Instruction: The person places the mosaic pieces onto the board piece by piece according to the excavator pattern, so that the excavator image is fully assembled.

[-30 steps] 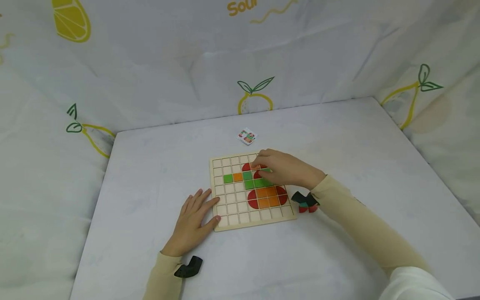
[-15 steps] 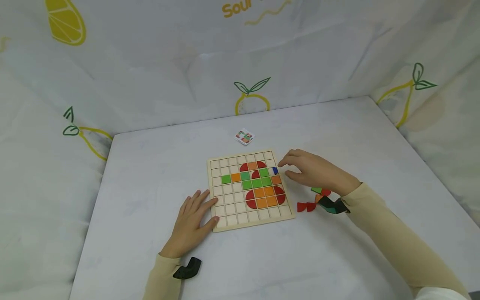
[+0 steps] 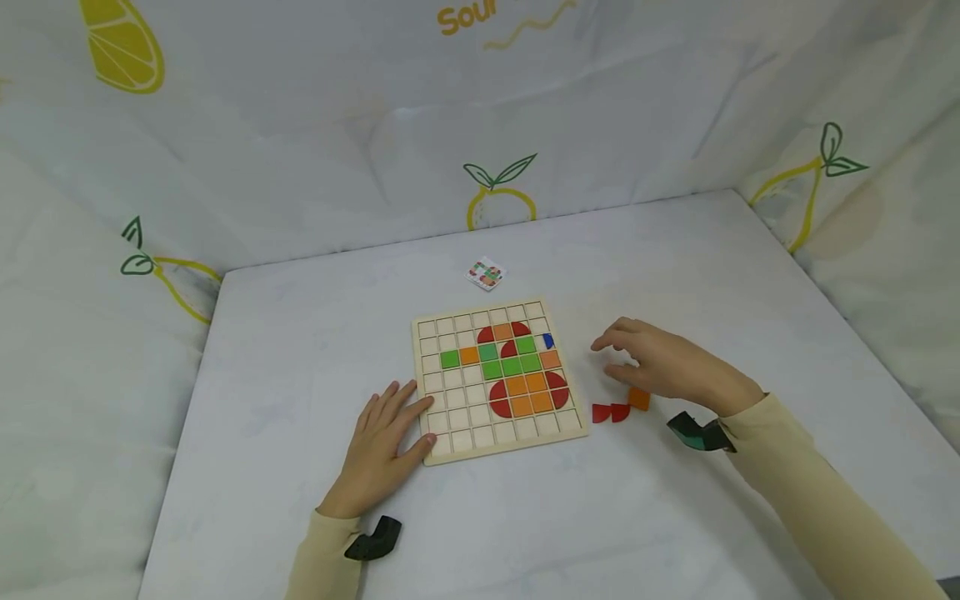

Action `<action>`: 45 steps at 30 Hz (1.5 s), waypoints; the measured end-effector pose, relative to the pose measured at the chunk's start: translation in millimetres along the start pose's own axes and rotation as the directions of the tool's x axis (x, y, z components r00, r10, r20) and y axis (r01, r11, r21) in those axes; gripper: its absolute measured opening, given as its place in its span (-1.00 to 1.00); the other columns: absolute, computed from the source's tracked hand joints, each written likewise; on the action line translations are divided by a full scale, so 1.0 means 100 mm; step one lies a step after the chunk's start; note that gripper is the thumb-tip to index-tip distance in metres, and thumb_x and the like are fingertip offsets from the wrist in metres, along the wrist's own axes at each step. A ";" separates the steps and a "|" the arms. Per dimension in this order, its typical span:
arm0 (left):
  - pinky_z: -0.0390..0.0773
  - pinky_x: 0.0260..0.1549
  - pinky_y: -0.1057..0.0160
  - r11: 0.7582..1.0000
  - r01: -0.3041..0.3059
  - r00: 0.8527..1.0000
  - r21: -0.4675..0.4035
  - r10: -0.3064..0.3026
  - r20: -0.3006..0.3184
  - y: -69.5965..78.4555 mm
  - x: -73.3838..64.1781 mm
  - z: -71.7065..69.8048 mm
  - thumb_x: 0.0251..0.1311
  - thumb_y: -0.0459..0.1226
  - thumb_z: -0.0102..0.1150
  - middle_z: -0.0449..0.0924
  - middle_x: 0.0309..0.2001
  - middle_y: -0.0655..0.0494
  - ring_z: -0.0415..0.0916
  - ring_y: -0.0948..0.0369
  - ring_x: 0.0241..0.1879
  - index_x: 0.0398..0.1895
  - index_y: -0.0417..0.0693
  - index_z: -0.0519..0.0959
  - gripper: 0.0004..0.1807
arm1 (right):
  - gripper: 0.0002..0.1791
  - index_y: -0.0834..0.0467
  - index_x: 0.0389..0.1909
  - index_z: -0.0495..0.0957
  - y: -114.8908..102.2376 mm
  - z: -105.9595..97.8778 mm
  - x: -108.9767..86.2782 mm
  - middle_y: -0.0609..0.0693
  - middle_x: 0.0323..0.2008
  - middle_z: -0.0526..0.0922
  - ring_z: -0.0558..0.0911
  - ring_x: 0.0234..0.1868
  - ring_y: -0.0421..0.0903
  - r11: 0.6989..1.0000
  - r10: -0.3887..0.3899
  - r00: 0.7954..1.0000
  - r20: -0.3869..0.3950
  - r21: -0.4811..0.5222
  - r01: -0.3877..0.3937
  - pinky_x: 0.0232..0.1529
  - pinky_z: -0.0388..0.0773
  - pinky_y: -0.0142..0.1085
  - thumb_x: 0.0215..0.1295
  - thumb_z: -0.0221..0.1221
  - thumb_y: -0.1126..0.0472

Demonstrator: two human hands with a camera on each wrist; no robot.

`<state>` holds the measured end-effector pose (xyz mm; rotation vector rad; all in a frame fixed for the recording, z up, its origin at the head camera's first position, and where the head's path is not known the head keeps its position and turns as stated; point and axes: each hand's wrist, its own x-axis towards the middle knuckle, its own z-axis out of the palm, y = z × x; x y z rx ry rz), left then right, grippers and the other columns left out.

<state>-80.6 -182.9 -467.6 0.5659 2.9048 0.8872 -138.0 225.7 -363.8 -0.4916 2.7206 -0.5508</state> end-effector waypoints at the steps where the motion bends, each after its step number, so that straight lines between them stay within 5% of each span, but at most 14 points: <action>1: -0.21 0.60 -0.08 1.000 0.000 1.000 0.000 0.000 0.000 0.00 0.00 0.00 0.35 -0.03 0.23 0.16 0.59 0.10 -0.09 0.01 0.64 0.43 0.15 0.43 -0.41 | -0.66 0.13 0.11 0.64 0.01 0.01 -0.02 0.08 0.11 0.60 0.61 0.05 0.05 1.000 0.008 1.000 0.010 0.006 -0.008 0.06 0.70 -0.02 0.35 0.31 0.18; 8: -0.22 0.60 -0.07 1.000 -0.002 1.000 -0.003 0.002 -0.002 0.00 0.00 -0.02 0.35 -0.03 0.23 0.17 0.59 0.10 -0.09 0.02 0.63 0.43 0.15 0.43 -0.40 | -0.81 0.11 -0.05 0.65 0.10 0.08 -0.09 -0.05 -0.31 0.59 0.52 -0.32 -0.15 0.989 0.059 0.980 0.188 0.123 -0.083 -0.34 0.58 -0.36 0.35 0.29 0.21; 15: -0.22 0.60 -0.07 1.000 -0.001 1.000 0.004 0.001 -0.002 0.00 0.01 -0.02 0.35 -0.03 0.23 0.17 0.59 0.09 -0.10 0.02 0.64 0.43 0.14 0.43 -0.40 | -0.92 0.04 -0.33 0.57 0.12 0.22 -0.17 -0.08 -0.56 0.52 0.55 -0.53 -0.17 0.957 0.035 0.898 0.439 0.245 -0.157 -0.52 0.52 -0.37 0.36 0.26 0.18; 19: -0.22 0.60 -0.07 1.000 -0.003 1.000 0.003 0.003 -0.005 0.00 0.01 -0.02 0.35 -0.03 0.23 0.17 0.59 0.10 -0.09 0.02 0.64 0.43 0.15 0.43 -0.41 | -0.90 0.04 -0.36 0.56 0.13 0.31 -0.11 -0.07 -0.59 0.56 0.59 -0.53 -0.15 0.945 -0.009 0.865 0.501 0.287 -0.157 -0.52 0.51 -0.39 0.36 0.24 0.17; 26: -0.21 0.60 -0.07 1.000 -0.004 1.000 -0.002 0.004 -0.004 -0.02 0.01 0.00 0.35 -0.03 0.23 0.16 0.59 0.11 -0.10 0.02 0.64 0.43 0.15 0.43 -0.41 | -0.93 0.07 -0.23 0.58 0.20 0.35 0.09 -0.12 -0.58 0.46 0.47 -0.53 -0.19 0.947 -0.088 0.944 0.317 0.320 -0.020 -0.48 0.42 -0.45 0.44 0.18 0.16; 31: -0.22 0.60 -0.08 1.000 0.004 1.000 -0.009 -0.004 0.004 -0.01 0.00 0.01 0.35 -0.02 0.23 0.15 0.59 0.11 -0.10 0.02 0.64 0.44 0.16 0.42 -0.40 | -0.85 0.04 -0.05 0.61 0.20 0.33 0.14 -0.13 -0.34 0.60 0.52 -0.29 -0.15 0.959 -0.067 0.982 0.177 0.282 0.015 -0.28 0.51 -0.43 0.46 0.16 0.17; 34: -0.23 0.60 -0.08 1.000 0.006 1.000 -0.016 -0.005 0.005 -0.01 0.00 0.01 0.35 -0.02 0.23 0.15 0.59 0.11 -0.11 0.02 0.64 0.44 0.17 0.42 -0.40 | -0.83 0.06 -0.02 0.63 0.22 0.28 0.11 -0.10 -0.18 0.68 0.54 -0.17 -0.12 0.965 -0.052 0.991 0.125 0.263 0.017 -0.15 0.60 -0.39 0.46 0.16 0.18; 37: -0.23 0.60 -0.08 1.000 0.005 1.000 -0.018 -0.005 0.004 -0.01 0.00 0.02 0.35 -0.02 0.23 0.15 0.59 0.11 -0.11 0.02 0.64 0.44 0.18 0.42 -0.40 | -0.86 0.07 -0.09 0.65 0.28 0.17 0.05 -0.10 -0.26 0.67 0.54 -0.23 -0.14 0.970 -0.011 0.995 0.098 0.242 -0.013 -0.24 0.59 -0.39 0.46 0.16 0.16; 41: -0.23 0.60 -0.08 1.000 0.006 1.000 -0.010 -0.006 0.008 -0.01 0.01 0.02 0.35 -0.01 0.22 0.14 0.60 0.12 -0.11 0.02 0.64 0.45 0.18 0.42 -0.40 | -0.79 0.11 -0.35 0.59 0.39 0.03 -0.06 -0.11 -0.53 0.46 0.43 -0.44 -0.18 0.969 0.056 0.988 0.144 0.229 -0.088 -0.45 0.40 -0.42 0.46 0.16 0.09; 45: -0.23 0.60 -0.09 1.000 0.009 1.000 -0.014 -0.008 0.008 0.00 0.00 0.01 0.35 -0.03 0.23 0.15 0.59 0.11 -0.11 0.02 0.64 0.44 0.16 0.42 -0.40 | -0.73 0.09 -0.43 0.49 0.49 0.01 -0.11 -0.14 -0.55 0.35 0.36 -0.47 -0.22 0.970 0.066 0.975 0.210 0.218 -0.112 -0.47 0.28 -0.43 0.47 0.15 0.05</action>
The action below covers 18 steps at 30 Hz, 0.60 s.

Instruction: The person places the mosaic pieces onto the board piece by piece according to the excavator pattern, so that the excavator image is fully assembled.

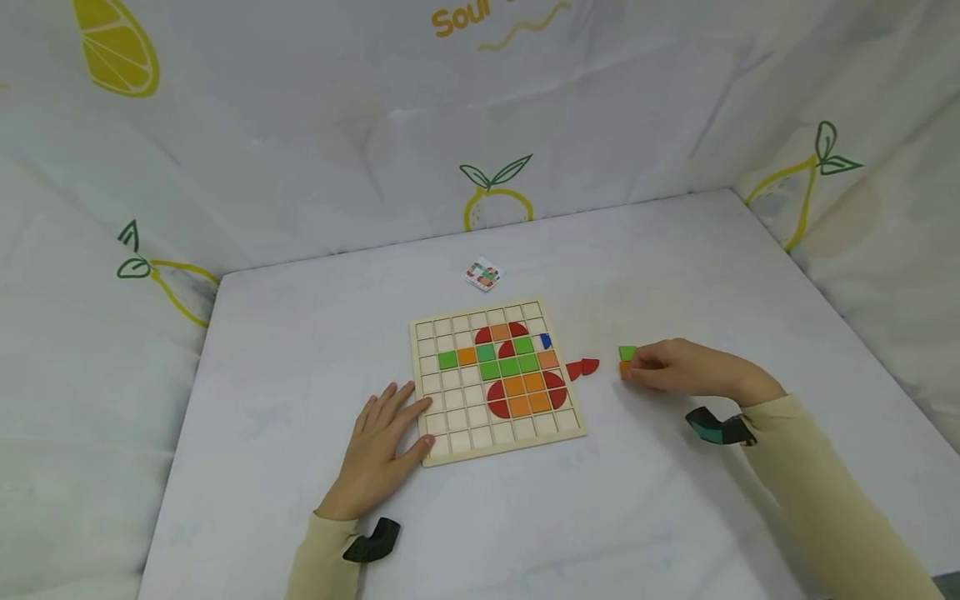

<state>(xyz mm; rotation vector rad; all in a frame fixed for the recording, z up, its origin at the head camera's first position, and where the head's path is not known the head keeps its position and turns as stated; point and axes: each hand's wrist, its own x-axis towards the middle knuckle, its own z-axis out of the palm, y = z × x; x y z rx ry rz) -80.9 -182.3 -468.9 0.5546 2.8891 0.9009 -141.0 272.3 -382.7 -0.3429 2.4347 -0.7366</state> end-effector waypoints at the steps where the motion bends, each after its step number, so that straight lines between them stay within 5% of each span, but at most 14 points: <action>1: -0.23 0.60 -0.09 1.000 -0.002 1.000 0.001 0.002 -0.002 0.00 0.00 0.00 0.35 -0.03 0.23 0.15 0.59 0.10 -0.10 0.01 0.64 0.44 0.15 0.43 -0.40 | -0.74 0.08 -0.41 0.49 0.02 0.01 0.00 -0.14 -0.53 0.35 0.36 -0.47 -0.22 1.000 -0.005 1.000 0.003 -0.001 0.005 -0.47 0.27 -0.43 0.47 0.15 0.05; 10: -0.23 0.60 -0.09 1.000 -0.001 1.000 0.002 0.001 -0.007 0.00 0.00 0.00 0.34 -0.04 0.24 0.16 0.59 0.10 -0.10 0.01 0.64 0.44 0.15 0.43 -0.40 | -0.87 0.08 -0.09 0.62 -0.01 0.14 0.20 -0.12 -0.27 0.65 0.50 -0.23 -0.14 0.996 -0.083 0.994 -0.076 0.019 0.085 -0.26 0.50 -0.42 0.44 0.20 0.16; 18: -0.24 0.60 -0.08 1.000 0.000 1.000 -0.004 0.000 -0.003 -0.01 0.00 0.00 0.35 -0.02 0.23 0.14 0.60 0.13 -0.11 0.03 0.64 0.44 0.19 0.42 -0.40 | -0.64 0.15 0.14 0.49 -0.08 0.21 0.35 -0.07 -0.42 0.49 0.45 -0.35 -0.13 0.995 -0.100 0.987 -0.123 -0.013 0.100 -0.38 0.42 -0.42 0.38 0.26 0.19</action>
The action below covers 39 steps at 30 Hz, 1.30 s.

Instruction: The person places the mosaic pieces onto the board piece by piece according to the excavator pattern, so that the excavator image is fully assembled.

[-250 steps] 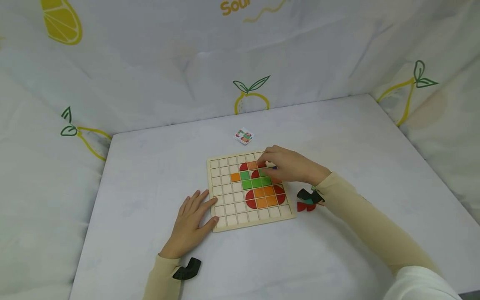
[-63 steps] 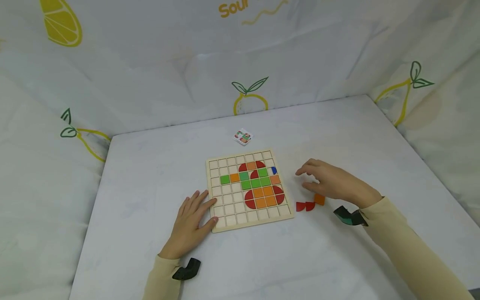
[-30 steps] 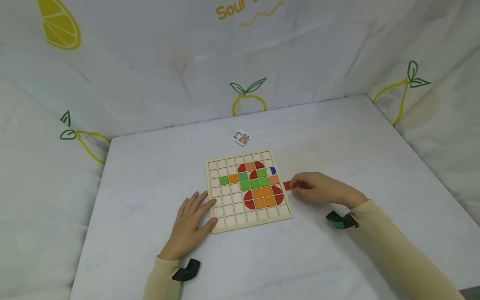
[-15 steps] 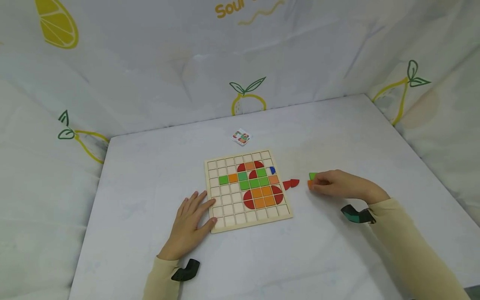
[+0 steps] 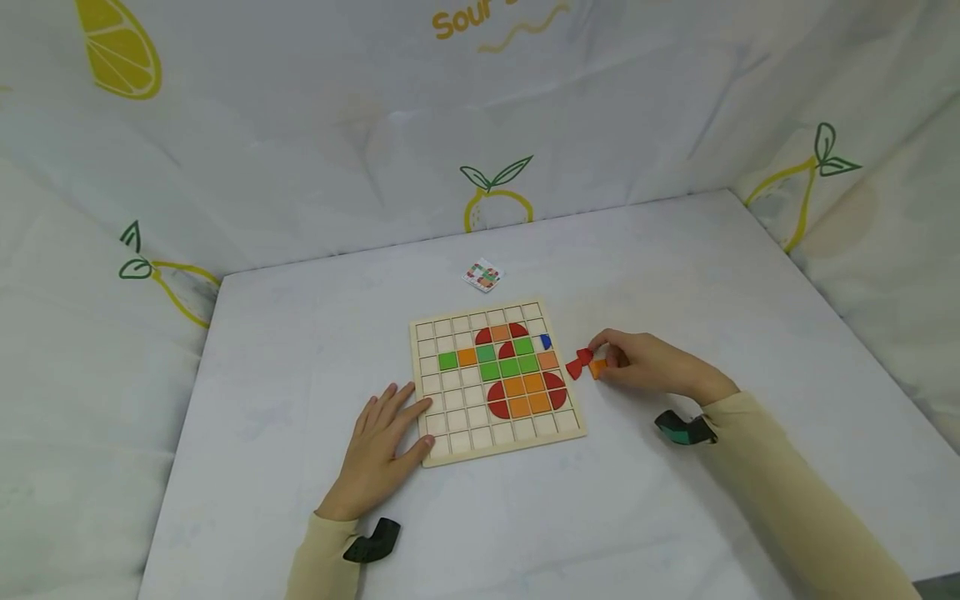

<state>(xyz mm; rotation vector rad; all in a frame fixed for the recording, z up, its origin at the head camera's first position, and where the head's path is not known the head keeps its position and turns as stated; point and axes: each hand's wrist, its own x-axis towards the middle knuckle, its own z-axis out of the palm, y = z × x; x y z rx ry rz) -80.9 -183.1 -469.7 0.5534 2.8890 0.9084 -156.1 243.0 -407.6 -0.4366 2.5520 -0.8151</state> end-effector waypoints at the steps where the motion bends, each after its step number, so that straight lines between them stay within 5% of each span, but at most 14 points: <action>1: -0.24 0.60 -0.09 1.000 0.000 1.000 -0.002 0.000 0.000 0.00 0.00 0.00 0.35 -0.02 0.23 0.14 0.60 0.13 -0.12 0.03 0.64 0.44 0.19 0.42 -0.40 | -0.60 0.15 0.18 0.47 -0.01 0.01 0.02 -0.06 -0.43 0.48 0.44 -0.37 -0.14 1.000 0.007 1.000 -0.005 -0.007 -0.007 -0.41 0.40 -0.41 0.38 0.27 0.16; 9: -0.24 0.61 -0.08 1.000 0.005 1.000 -0.001 -0.005 0.007 0.00 0.00 0.00 0.35 -0.02 0.23 0.13 0.60 0.14 -0.13 0.03 0.65 0.45 0.20 0.41 -0.39 | -0.57 0.17 0.21 0.49 -0.11 0.07 0.17 -0.04 -0.46 0.50 0.45 -0.41 -0.12 0.995 0.062 0.997 -0.041 -0.070 -0.065 -0.41 0.41 -0.34 0.39 0.24 0.14; 19: -0.24 0.61 -0.08 1.000 -0.004 1.000 -0.002 0.004 -0.001 0.00 0.00 0.00 0.35 -0.02 0.23 0.14 0.60 0.13 -0.11 0.03 0.64 0.45 0.19 0.41 -0.40 | -0.78 0.18 -0.07 0.60 -0.18 0.08 0.23 0.07 -0.16 0.52 0.49 -0.16 -0.03 0.989 -0.027 0.987 -0.157 -0.148 0.004 -0.13 0.59 -0.25 0.29 0.32 0.29; 23: -0.23 0.61 -0.07 1.000 -0.005 1.000 -0.004 0.005 -0.004 -0.01 0.00 0.00 0.35 -0.02 0.23 0.15 0.59 0.13 -0.11 0.03 0.64 0.44 0.19 0.42 -0.40 | -0.87 0.19 -0.12 0.56 -0.20 0.05 0.24 0.05 -0.25 0.56 0.51 -0.23 -0.04 0.993 -0.025 0.989 -0.149 -0.121 0.007 -0.23 0.57 -0.27 0.36 0.25 0.32; 29: -0.23 0.60 -0.08 1.000 -0.005 1.000 -0.009 0.005 -0.006 -0.01 0.00 0.00 0.35 -0.02 0.23 0.15 0.59 0.13 -0.11 0.03 0.64 0.44 0.21 0.42 -0.40 | -0.67 0.26 0.18 0.56 -0.28 -0.01 0.29 0.06 -0.18 0.60 0.53 -0.18 -0.05 0.988 -0.100 0.982 -0.163 -0.130 0.080 -0.11 0.66 -0.22 0.43 0.17 0.35; 35: -0.23 0.60 -0.09 1.000 -0.003 1.000 -0.006 0.003 -0.004 0.00 0.00 -0.01 0.35 -0.02 0.23 0.15 0.59 0.13 -0.11 0.02 0.64 0.44 0.19 0.42 -0.40 | -0.81 0.17 -0.01 0.65 -0.44 -0.07 0.37 0.04 -0.17 0.67 0.57 -0.22 -0.02 0.992 -0.106 0.976 -0.190 -0.089 0.090 -0.26 0.65 -0.26 0.40 0.24 0.30; 39: -0.22 0.60 -0.09 1.000 -0.001 1.000 -0.009 0.001 -0.001 0.01 0.00 -0.01 0.35 -0.02 0.23 0.15 0.59 0.13 -0.11 0.02 0.64 0.44 0.18 0.43 -0.40 | -0.82 0.15 0.01 0.57 -0.56 -0.09 0.43 0.07 -0.11 0.67 0.60 -0.16 0.00 0.996 -0.084 0.981 -0.173 -0.030 0.080 -0.17 0.71 -0.18 0.44 0.20 0.29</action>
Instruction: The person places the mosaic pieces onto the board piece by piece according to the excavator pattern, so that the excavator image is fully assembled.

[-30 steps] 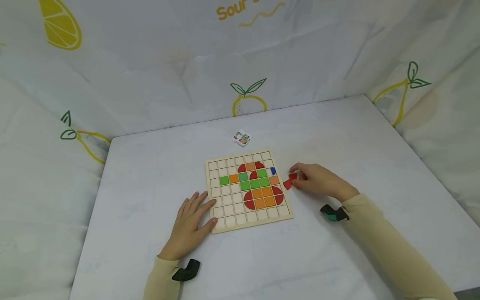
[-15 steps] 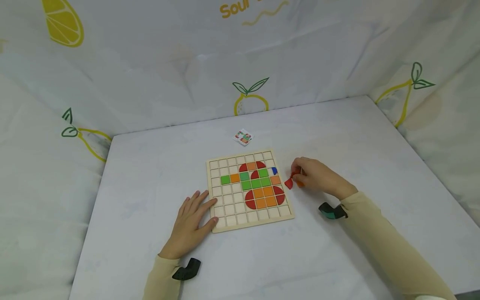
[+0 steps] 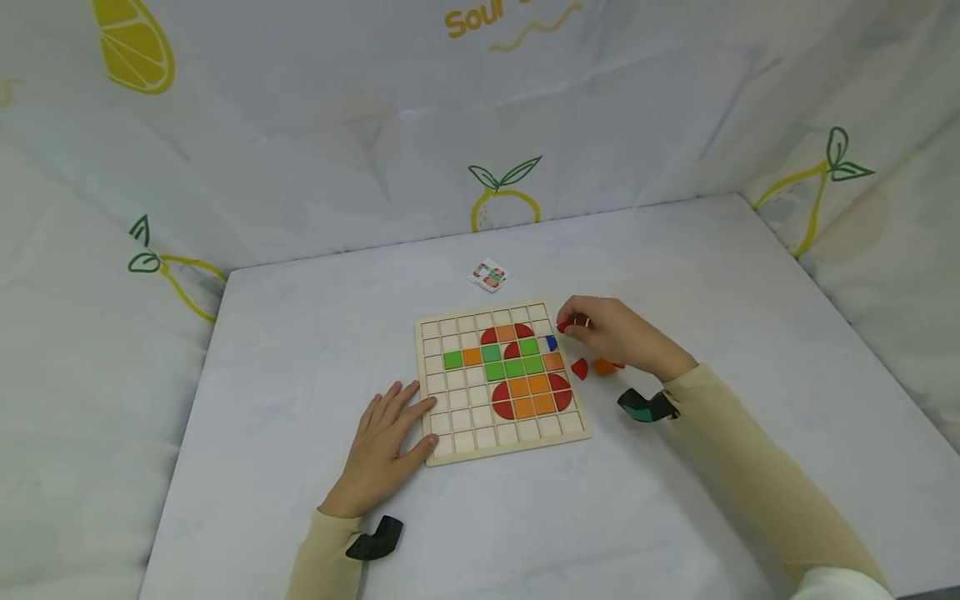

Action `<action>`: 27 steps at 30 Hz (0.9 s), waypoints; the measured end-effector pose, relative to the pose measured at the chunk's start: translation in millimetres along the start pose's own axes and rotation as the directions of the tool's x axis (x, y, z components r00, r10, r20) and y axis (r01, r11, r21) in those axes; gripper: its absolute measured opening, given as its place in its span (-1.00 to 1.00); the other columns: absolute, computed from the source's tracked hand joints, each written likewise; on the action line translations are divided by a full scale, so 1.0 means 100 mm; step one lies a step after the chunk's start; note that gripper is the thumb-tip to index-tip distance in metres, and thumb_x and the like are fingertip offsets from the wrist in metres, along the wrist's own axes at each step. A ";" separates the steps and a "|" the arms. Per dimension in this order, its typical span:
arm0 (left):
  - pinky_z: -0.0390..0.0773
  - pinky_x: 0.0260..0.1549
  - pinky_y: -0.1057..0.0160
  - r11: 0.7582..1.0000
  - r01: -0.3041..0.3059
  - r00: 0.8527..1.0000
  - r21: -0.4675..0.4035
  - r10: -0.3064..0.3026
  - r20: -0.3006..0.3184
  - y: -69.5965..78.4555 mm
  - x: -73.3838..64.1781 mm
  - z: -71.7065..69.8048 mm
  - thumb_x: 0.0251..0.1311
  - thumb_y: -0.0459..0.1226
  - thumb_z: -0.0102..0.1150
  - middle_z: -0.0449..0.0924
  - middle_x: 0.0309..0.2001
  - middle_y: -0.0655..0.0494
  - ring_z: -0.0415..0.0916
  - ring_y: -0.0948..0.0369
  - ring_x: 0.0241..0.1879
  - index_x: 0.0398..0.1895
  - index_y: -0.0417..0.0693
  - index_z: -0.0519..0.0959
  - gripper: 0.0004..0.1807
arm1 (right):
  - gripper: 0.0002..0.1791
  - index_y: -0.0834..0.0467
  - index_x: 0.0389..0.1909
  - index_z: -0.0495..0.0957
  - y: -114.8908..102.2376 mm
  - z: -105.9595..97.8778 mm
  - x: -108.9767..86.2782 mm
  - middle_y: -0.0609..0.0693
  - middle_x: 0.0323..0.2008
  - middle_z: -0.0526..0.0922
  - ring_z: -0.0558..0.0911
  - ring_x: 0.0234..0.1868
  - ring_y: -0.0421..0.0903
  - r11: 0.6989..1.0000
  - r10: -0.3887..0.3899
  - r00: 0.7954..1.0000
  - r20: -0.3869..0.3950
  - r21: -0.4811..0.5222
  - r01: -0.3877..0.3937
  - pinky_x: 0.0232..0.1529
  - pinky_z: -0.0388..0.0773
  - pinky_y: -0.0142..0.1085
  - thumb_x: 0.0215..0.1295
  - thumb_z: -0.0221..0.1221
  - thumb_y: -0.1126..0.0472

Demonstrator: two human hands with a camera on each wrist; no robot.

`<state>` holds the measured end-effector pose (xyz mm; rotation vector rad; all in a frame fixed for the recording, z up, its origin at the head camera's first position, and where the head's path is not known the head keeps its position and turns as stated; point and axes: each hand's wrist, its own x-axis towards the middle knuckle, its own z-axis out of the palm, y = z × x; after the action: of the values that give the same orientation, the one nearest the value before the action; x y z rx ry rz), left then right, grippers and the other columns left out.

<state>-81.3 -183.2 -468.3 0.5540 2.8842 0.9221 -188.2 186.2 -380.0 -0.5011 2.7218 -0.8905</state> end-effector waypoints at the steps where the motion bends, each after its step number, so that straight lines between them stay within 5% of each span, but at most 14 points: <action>1: -0.22 0.60 -0.09 1.000 0.001 1.000 -0.001 -0.001 0.001 0.00 0.00 0.00 0.35 -0.02 0.22 0.15 0.59 0.13 -0.11 0.02 0.64 0.44 0.18 0.43 -0.40 | -0.78 0.16 0.06 0.55 -0.03 0.00 0.02 0.08 -0.08 0.67 0.62 -0.14 0.02 1.000 0.004 1.000 0.003 0.021 -0.004 -0.13 0.73 -0.13 0.45 0.19 0.29; 4: -0.23 0.61 -0.08 1.000 0.000 1.000 0.000 0.000 0.003 0.00 0.01 0.00 0.35 -0.02 0.22 0.15 0.60 0.14 -0.11 0.03 0.64 0.44 0.18 0.42 -0.40 | -0.68 0.20 0.19 0.51 -0.09 0.02 0.09 0.10 0.02 0.67 0.62 0.01 0.03 0.997 0.012 1.000 0.005 0.076 -0.012 0.11 0.68 -0.03 0.47 0.16 0.29; 8: -0.22 0.61 -0.08 1.000 -0.005 1.000 0.008 0.005 -0.002 -0.01 0.01 0.01 0.35 -0.02 0.22 0.15 0.59 0.14 -0.10 0.03 0.64 0.44 0.19 0.42 -0.40 | -0.69 0.19 0.19 0.55 -0.15 0.05 0.18 0.07 0.02 0.69 0.63 0.03 0.03 0.991 0.007 1.000 -0.004 0.130 -0.007 0.16 0.67 -0.01 0.49 0.16 0.25; 15: -0.21 0.60 -0.09 1.000 -0.007 1.000 0.012 0.007 -0.006 -0.01 0.00 0.00 0.35 -0.02 0.23 0.16 0.59 0.12 -0.10 0.02 0.64 0.44 0.18 0.43 -0.40 | -0.82 0.16 0.00 0.62 -0.28 0.14 0.33 0.05 -0.10 0.67 0.56 -0.07 -0.03 0.981 -0.085 0.995 -0.058 0.168 0.094 0.00 0.58 -0.19 0.46 0.19 0.24; 27: -0.19 0.61 -0.09 1.000 -0.012 1.000 0.029 0.012 -0.002 -0.02 0.00 -0.01 0.37 0.01 0.20 0.16 0.59 0.13 -0.10 0.04 0.64 0.44 0.19 0.42 -0.41 | -0.84 0.11 -0.04 0.63 -0.58 0.41 0.62 0.00 -0.15 0.74 0.68 -0.14 0.03 0.953 -0.134 0.990 0.033 0.277 0.119 -0.11 0.65 -0.25 0.46 0.19 0.19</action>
<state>-81.9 -184.9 -468.6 0.5731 2.9032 0.8847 -217.4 96.8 -383.7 -0.6351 2.4868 -1.2472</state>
